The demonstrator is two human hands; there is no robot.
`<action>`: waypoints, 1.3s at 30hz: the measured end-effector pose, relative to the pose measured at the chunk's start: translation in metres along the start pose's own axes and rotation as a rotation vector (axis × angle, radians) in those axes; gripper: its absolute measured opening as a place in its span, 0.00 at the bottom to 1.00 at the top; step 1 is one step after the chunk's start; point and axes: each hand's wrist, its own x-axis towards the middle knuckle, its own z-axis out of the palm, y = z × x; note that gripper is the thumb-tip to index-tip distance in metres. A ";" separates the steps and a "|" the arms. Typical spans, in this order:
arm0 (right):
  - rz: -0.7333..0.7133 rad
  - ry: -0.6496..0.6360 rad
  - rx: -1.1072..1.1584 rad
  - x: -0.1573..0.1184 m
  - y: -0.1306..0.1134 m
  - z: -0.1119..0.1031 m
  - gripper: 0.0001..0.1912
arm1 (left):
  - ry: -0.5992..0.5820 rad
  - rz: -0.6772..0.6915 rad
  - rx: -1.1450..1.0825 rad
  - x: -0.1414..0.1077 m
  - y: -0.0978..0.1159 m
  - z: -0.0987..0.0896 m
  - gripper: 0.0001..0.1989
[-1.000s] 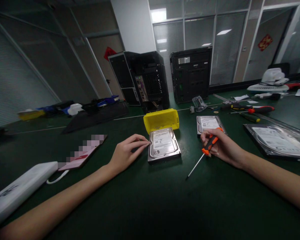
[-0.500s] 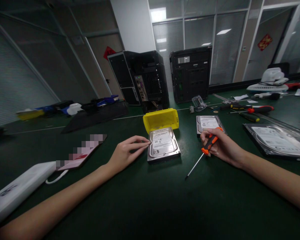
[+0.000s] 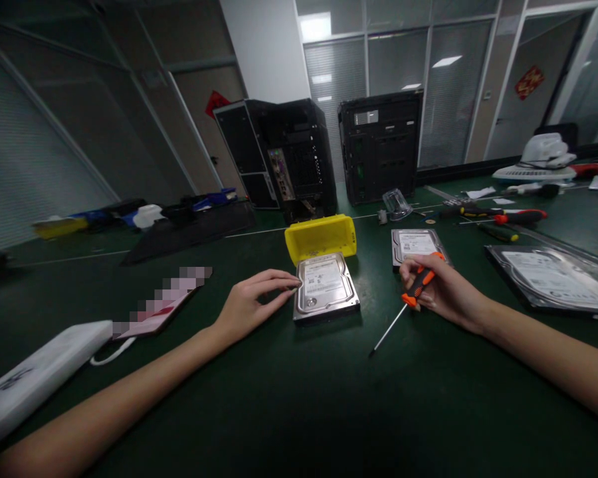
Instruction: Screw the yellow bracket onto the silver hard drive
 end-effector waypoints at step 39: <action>-0.813 0.474 -0.575 0.159 0.018 0.097 0.21 | -0.370 -0.335 -0.046 0.006 -0.015 0.011 0.21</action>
